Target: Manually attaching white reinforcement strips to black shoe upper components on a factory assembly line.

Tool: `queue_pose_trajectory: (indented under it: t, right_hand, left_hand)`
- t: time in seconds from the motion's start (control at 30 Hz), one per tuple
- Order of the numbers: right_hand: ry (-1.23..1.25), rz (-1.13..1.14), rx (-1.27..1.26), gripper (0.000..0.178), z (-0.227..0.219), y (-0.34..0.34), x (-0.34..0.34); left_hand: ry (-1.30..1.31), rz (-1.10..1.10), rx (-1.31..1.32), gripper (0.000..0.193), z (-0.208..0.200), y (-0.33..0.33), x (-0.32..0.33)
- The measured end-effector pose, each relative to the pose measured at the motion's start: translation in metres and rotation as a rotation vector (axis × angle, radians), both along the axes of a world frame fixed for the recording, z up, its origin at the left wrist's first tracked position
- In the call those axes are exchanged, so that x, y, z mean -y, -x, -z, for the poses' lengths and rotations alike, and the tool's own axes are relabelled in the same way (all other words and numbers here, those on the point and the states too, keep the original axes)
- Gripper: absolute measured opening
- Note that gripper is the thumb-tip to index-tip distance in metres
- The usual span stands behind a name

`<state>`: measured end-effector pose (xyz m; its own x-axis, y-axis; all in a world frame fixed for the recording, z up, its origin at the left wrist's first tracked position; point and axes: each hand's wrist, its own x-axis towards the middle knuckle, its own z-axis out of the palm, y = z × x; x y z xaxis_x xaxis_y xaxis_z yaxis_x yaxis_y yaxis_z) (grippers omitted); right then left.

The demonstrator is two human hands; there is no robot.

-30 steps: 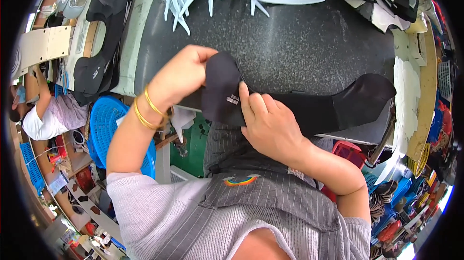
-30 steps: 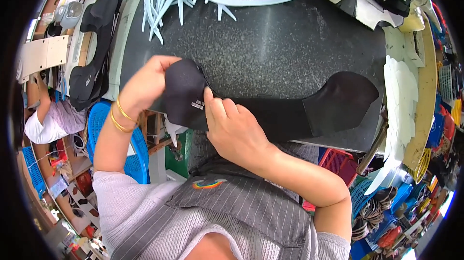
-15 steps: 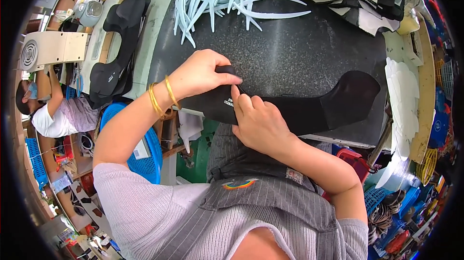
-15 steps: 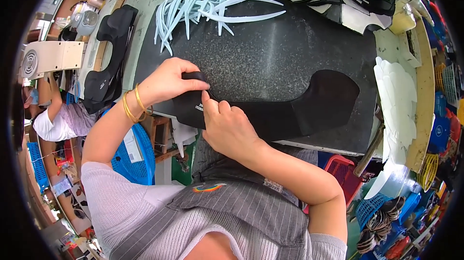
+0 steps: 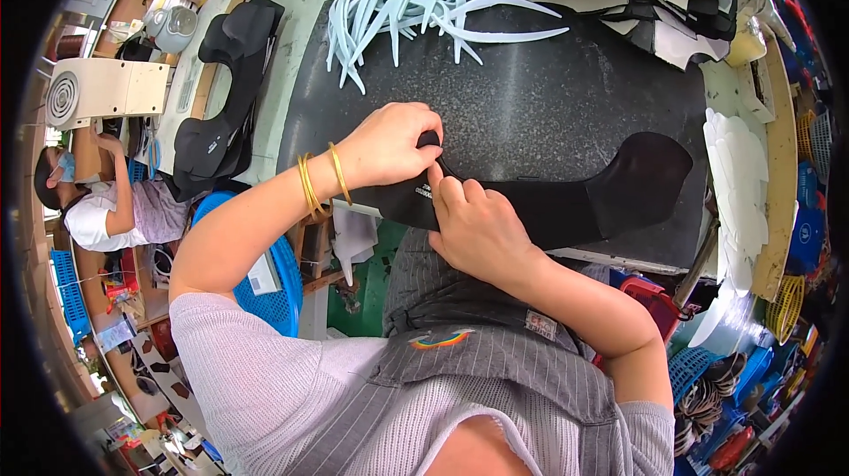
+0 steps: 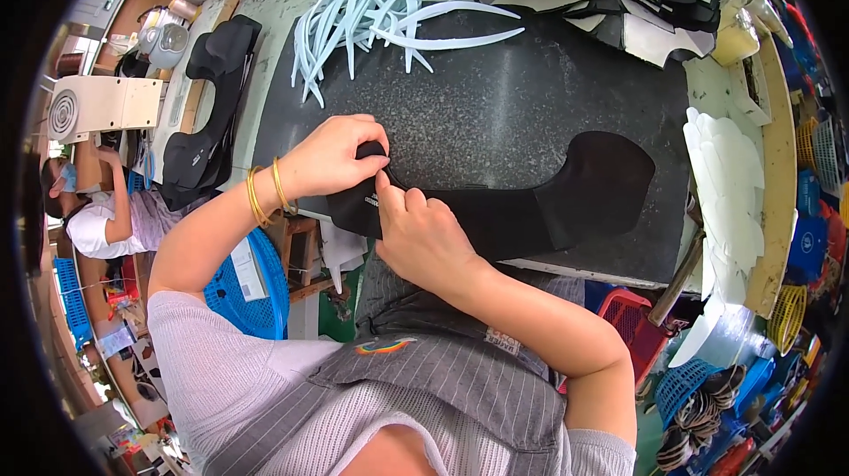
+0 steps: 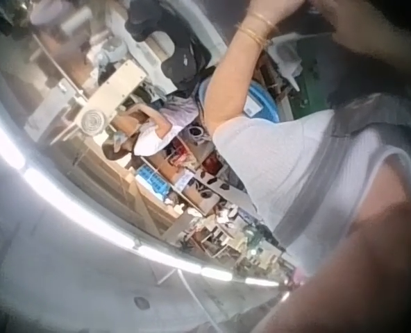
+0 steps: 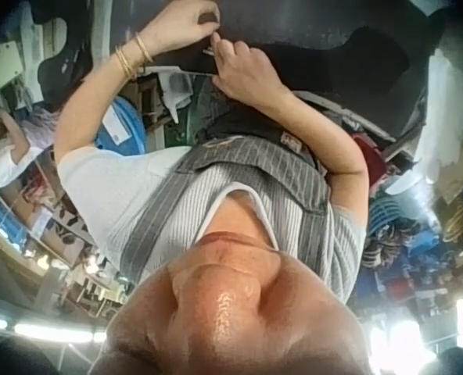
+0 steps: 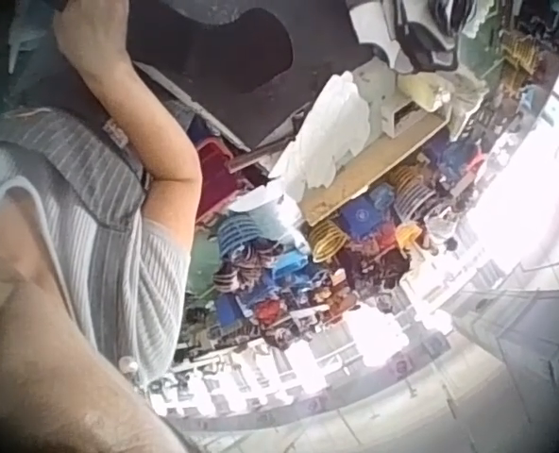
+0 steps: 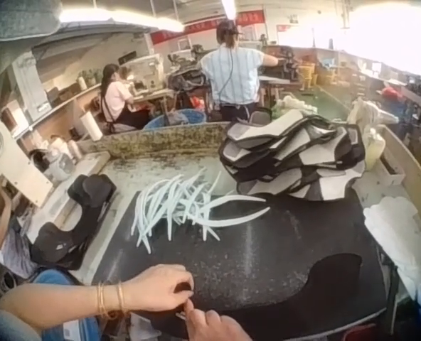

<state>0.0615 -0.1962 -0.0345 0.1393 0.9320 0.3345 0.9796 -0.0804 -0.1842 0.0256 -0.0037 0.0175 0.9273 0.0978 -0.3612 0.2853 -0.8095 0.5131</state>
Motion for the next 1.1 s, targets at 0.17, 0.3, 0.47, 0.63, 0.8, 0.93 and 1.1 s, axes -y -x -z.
queue_pose_trajectory:
  t: [0.17,0.3,0.47,0.63,0.8,0.93,1.1]
  right_hand:
    - [0.042,-0.031,-0.033,0.071,-0.002,-0.001,0.002]
    - [0.062,0.004,-0.046,0.075,-0.003,-0.001,0.002]
    - [0.132,0.022,-0.018,0.087,-0.007,0.002,0.006]
    - [0.227,0.026,0.002,0.089,-0.014,0.002,-0.001]
    - [0.261,0.053,-0.004,0.089,-0.014,0.003,-0.006]
    - [0.236,0.04,-0.025,0.088,-0.015,0.003,-0.006]
    - [0.106,0.03,-0.116,0.085,-0.005,-0.001,0.005]
  left_hand:
    - [-0.465,0.472,0.512,0.015,0.003,0.024,0.011]
    - [0.074,-0.078,0.49,0.011,0.024,0.035,0.002]
    - [0.283,-0.384,0.306,0.044,0.015,0.032,0.002]
    - [0.281,-0.45,0.193,0.041,0.013,0.024,-0.005]
    - [0.283,-0.427,0.214,0.034,0.015,0.022,-0.003]
    - [0.207,-0.325,0.198,0.022,0.01,0.028,-0.003]
    - [0.314,-0.239,0.067,0.022,0.009,0.017,-0.016]
